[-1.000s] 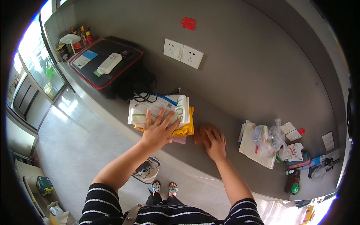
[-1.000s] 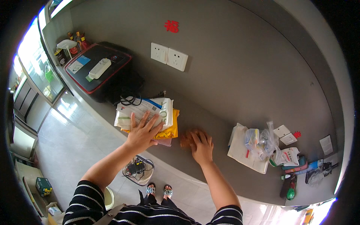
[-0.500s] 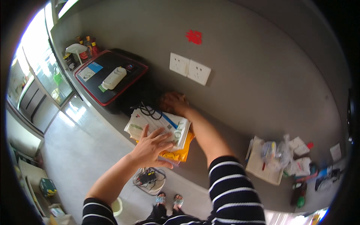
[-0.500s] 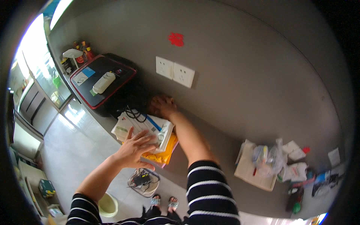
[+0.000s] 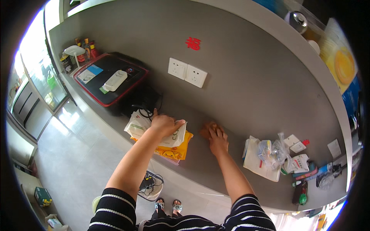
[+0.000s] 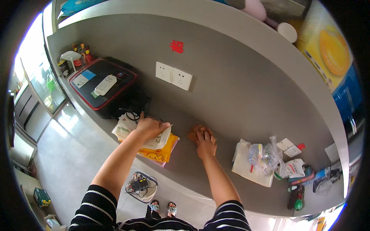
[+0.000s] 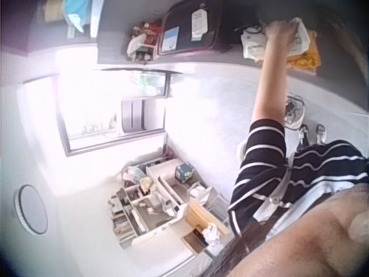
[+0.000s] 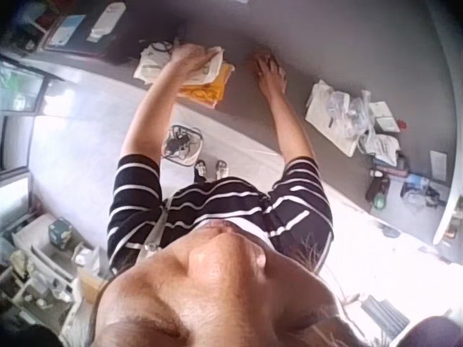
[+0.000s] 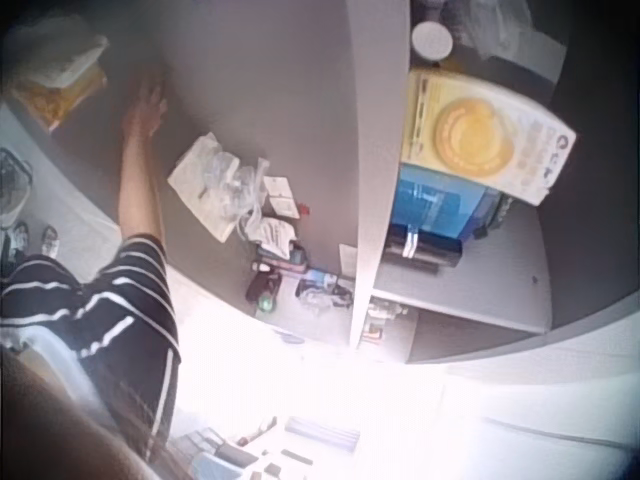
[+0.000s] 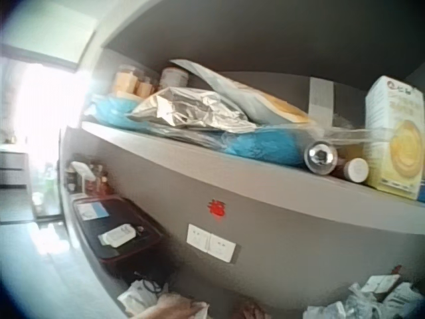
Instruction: The person wipes a countertop, moves items including a stack of papers and a small container to clean underneath them, and then wipes the front and side panels of the cabinetry with a cloth.
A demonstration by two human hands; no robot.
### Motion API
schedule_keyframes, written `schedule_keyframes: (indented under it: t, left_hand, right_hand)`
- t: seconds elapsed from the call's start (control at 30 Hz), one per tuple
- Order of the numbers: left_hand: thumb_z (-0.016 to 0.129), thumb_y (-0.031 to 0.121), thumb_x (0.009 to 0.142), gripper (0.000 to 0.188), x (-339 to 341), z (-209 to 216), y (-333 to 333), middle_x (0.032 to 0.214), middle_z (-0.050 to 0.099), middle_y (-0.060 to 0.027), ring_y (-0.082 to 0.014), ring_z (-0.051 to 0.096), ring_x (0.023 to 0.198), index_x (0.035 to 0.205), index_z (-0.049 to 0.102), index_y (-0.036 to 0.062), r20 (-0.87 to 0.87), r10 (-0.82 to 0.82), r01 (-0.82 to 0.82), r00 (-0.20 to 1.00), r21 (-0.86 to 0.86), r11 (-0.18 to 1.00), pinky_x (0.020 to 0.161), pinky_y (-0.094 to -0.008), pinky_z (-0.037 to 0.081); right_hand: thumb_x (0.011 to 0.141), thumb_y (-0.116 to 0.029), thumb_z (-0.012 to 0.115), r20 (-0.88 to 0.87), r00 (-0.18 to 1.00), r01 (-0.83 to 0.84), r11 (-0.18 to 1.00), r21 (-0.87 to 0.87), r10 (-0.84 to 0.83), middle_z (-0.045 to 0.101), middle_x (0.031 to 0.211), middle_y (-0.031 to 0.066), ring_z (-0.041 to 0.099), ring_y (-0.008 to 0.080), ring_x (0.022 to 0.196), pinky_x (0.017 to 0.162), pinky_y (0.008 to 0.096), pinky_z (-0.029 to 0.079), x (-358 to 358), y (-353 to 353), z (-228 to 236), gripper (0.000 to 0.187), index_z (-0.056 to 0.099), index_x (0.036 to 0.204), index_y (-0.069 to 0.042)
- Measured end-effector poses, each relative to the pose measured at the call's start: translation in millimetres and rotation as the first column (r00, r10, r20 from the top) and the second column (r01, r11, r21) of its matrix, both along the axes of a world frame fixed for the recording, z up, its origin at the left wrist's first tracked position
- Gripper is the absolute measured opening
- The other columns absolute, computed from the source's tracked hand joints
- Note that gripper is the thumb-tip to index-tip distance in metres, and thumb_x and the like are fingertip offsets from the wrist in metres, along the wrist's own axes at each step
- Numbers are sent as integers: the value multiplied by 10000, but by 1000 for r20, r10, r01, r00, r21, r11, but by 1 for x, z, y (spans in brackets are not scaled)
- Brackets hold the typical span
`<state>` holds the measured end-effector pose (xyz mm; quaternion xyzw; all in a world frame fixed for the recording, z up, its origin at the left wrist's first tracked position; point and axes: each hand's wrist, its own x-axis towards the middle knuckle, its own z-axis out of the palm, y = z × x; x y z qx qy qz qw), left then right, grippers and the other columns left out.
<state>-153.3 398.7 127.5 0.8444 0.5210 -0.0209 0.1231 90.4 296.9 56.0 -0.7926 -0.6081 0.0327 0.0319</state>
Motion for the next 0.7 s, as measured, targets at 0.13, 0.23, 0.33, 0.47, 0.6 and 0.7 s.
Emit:
schedule_keyframes:
  t: [0.13,0.23,0.33,0.47,0.6,0.7]
  left_hand:
    - [191,623,967,713,-3,-14,3,1141,680,-113,-298,579,1161,1099,725,170,2,-5,4,1000,129,992,1138,-608,121]
    - [186,618,970,715,-1,-9,-3,1140,681,-102,-289,567,1177,1071,733,169,57,8,-14,998,112,994,1138,-609,122]
    - [194,613,971,705,-7,-8,-4,1161,668,-125,-307,565,1170,1111,721,166,34,-4,0,999,102,995,1143,-602,126]
    - [196,611,973,710,6,-5,-7,1161,664,-144,-317,572,1157,1114,720,153,58,-31,24,998,108,994,1147,-592,131]
    - [166,605,979,716,-2,-13,-4,1152,672,-106,-284,571,1163,1118,707,157,18,-21,18,1000,155,988,1133,-627,129]
    - [188,607,978,699,-6,-14,-2,1110,688,-117,-296,604,1114,1110,710,160,74,-35,20,997,191,981,1127,-625,150]
  right_hand:
    - [863,-62,565,-52,986,-154,982,112,161,527,1303,69,470,344,1197,971,449,446,26,-60,17,495,548,1329,-228]
    - [843,-58,574,156,962,-271,849,453,223,583,1123,77,549,346,1030,844,483,480,35,-45,75,374,618,1199,-162]
    - [873,-64,555,392,907,-258,530,808,-156,500,1205,123,508,373,1036,833,467,466,51,9,106,401,603,1242,-214]
    - [876,-38,565,314,921,-139,557,819,-231,395,1356,144,435,423,1102,876,479,452,101,48,36,521,560,1299,-341]
    - [860,-64,630,218,968,24,906,422,-127,433,1364,175,414,416,1226,975,478,425,66,31,-10,530,556,1322,-312]
    - [876,-73,613,-38,999,3,979,201,5,522,1318,153,474,351,1222,997,441,425,54,20,-5,471,591,1305,-266]
